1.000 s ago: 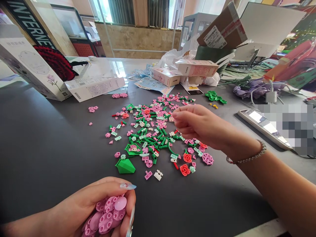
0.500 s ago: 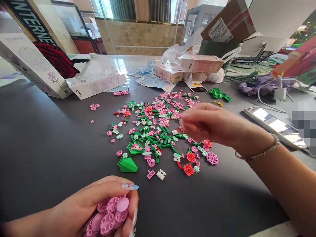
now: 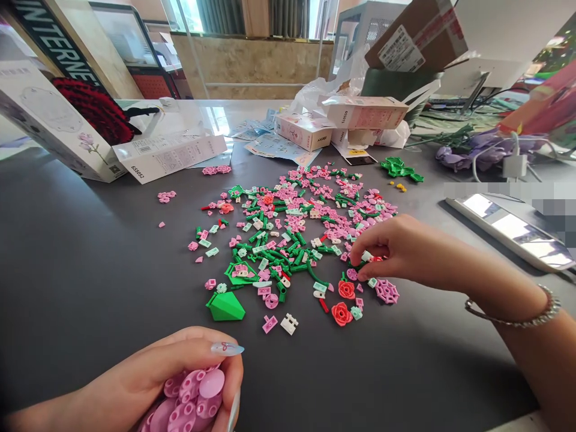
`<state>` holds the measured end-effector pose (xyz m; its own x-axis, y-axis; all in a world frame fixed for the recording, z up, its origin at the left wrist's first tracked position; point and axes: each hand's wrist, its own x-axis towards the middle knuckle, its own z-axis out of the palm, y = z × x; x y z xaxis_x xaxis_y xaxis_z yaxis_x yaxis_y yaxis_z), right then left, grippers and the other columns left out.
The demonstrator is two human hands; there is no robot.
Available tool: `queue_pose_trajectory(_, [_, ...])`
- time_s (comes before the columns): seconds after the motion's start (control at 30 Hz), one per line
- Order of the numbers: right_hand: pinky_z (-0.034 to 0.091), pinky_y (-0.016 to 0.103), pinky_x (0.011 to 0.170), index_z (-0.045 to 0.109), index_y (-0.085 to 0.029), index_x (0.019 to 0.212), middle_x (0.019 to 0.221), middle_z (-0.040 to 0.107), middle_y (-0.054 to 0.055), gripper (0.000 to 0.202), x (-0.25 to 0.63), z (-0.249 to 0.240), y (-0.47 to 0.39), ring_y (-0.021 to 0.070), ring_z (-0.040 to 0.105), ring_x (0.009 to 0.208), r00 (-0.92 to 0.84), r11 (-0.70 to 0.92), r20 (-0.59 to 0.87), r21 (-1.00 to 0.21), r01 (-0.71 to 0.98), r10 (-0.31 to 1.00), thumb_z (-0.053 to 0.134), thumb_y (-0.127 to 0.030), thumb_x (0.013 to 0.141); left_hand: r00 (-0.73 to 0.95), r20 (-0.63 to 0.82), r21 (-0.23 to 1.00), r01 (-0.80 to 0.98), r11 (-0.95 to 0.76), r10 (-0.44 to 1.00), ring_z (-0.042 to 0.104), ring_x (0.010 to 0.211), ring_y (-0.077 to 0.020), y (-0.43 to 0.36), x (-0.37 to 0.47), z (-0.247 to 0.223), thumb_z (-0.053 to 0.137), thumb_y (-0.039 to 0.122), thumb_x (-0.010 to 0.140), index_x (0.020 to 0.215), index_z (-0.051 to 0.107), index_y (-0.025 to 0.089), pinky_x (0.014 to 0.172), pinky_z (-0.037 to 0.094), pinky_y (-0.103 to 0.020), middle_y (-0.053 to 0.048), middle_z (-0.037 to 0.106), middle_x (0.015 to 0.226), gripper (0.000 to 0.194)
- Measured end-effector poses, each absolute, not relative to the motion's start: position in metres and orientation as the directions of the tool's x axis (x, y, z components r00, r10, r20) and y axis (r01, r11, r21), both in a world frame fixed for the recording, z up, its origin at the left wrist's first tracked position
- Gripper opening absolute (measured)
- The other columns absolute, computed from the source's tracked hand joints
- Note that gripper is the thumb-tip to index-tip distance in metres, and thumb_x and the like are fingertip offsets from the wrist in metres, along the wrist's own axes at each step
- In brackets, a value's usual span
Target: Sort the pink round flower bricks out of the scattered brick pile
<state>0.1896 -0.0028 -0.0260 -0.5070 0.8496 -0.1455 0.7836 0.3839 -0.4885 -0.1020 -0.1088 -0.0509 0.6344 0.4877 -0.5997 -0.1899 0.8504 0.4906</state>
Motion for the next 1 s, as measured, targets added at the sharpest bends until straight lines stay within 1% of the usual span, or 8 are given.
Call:
queue_pose_trajectory(0.2, [0.036, 0.033, 0.057, 0.07, -0.025, 0.073, 0.066, 0.066, 0.004, 0.015, 0.187, -0.032, -0.006, 0.0184, 0.05, 0.054, -0.571, 0.501, -0.056, -0.417, 0.758, 0.819, 0.063, -0.037, 0.077, 0.674, -0.562, 0.513, -0.17, 0.841, 0.479, 0.05, 0.042, -0.0113, -0.104, -0.102, -0.059, 0.056, 0.036, 0.074, 0.055, 0.065, 0.013, 0.036, 0.031, -0.02, -0.006, 0.06, 0.051, 0.031])
queue_pose_trajectory(0.3, [0.036, 0.033, 0.058, 0.07, -0.026, 0.077, 0.069, 0.067, 0.004, 0.014, 0.186, -0.031, -0.008, 0.0188, 0.052, 0.056, -0.591, 0.537, -0.008, -0.405, 0.74, 0.807, 0.061, -0.037, 0.079, 0.655, -0.567, 0.516, -0.19, 0.835, 0.5, 0.049, 0.042, -0.011, -0.103, -0.101, -0.057, 0.057, 0.036, 0.074, 0.056, 0.065, 0.013, 0.035, 0.029, -0.019, -0.005, 0.059, 0.052, 0.031])
queue_pose_trajectory(0.5, [0.039, 0.034, 0.063, 0.072, -0.023, 0.083, 0.075, 0.069, 0.006, 0.018, 0.179, -0.028, -0.01, 0.0219, 0.06, 0.067, -0.612, 0.54, -0.042, -0.425, 0.726, 0.79, 0.058, -0.034, 0.082, 0.643, -0.572, 0.514, -0.203, 0.833, 0.51, 0.05, 0.044, -0.0113, -0.103, -0.1, -0.052, 0.059, 0.037, 0.073, 0.057, 0.067, 0.012, 0.036, 0.03, -0.019, -0.006, 0.061, 0.054, 0.03])
queue_pose_trajectory(0.67, [0.04, 0.032, 0.062, 0.071, -0.021, 0.079, 0.076, 0.069, 0.006, 0.024, 0.173, -0.022, -0.011, 0.0197, 0.06, 0.066, -0.662, 0.555, -0.121, -0.446, 0.702, 0.74, 0.051, -0.032, 0.086, 0.611, -0.589, 0.497, -0.243, 0.833, 0.529, 0.055, 0.052, -0.0106, -0.101, -0.102, -0.055, 0.065, 0.034, 0.069, 0.056, 0.067, 0.012, 0.049, 0.041, -0.017, -0.005, 0.06, 0.054, 0.026])
queue_pose_trajectory(0.8, [0.038, 0.03, 0.057, 0.066, -0.02, 0.073, 0.069, 0.063, 0.005, 0.02, 0.172, -0.02, -0.012, 0.0168, 0.054, 0.061, -0.632, 0.527, -0.128, -0.442, 0.726, 0.764, 0.052, -0.03, 0.082, 0.656, -0.559, 0.545, -0.17, 0.821, 0.507, 0.052, 0.048, -0.0113, -0.1, -0.104, -0.057, 0.06, 0.035, 0.073, 0.056, 0.067, 0.012, 0.043, 0.038, -0.018, -0.006, 0.06, 0.054, 0.03])
queue_pose_trajectory(0.9, [0.027, 0.027, 0.046, 0.056, -0.021, 0.064, 0.054, 0.043, -0.002, 0.016, 0.175, -0.02, -0.012, 0.0115, 0.036, 0.048, -0.578, 0.381, -0.117, -0.644, 0.663, 0.808, 0.06, -0.03, 0.078, 0.624, -0.573, 0.547, -0.19, 0.815, 0.531, 0.049, 0.046, -0.011, -0.103, -0.103, -0.055, 0.058, 0.036, 0.075, 0.058, 0.067, 0.012, 0.04, 0.034, -0.018, -0.005, 0.059, 0.053, 0.031])
queue_pose_trajectory(0.97, [0.019, 0.025, 0.04, 0.045, -0.023, 0.06, 0.051, 0.029, -0.006, 0.026, 0.179, -0.018, -0.01, 0.0089, 0.024, 0.043, -0.506, 0.233, -0.047, -0.848, 0.475, 0.861, 0.063, -0.032, 0.076, 0.645, -0.566, 0.544, -0.177, 0.82, 0.514, 0.049, 0.045, -0.0113, -0.105, -0.102, -0.054, 0.058, 0.038, 0.075, 0.057, 0.066, 0.012, 0.039, 0.034, -0.019, -0.005, 0.058, 0.052, 0.032])
queue_pose_trajectory(1.0, [0.017, 0.024, 0.038, 0.038, -0.023, 0.06, 0.051, 0.025, -0.007, 0.031, 0.182, -0.017, -0.009, 0.0081, 0.019, 0.041, -0.454, 0.188, -0.009, -0.904, 0.385, 0.891, 0.061, -0.035, 0.076, 0.624, -0.564, 0.557, -0.196, 0.807, 0.541, 0.049, 0.046, -0.0111, -0.106, -0.102, -0.054, 0.059, 0.038, 0.074, 0.057, 0.066, 0.012, 0.04, 0.034, -0.019, -0.005, 0.057, 0.052, 0.032])
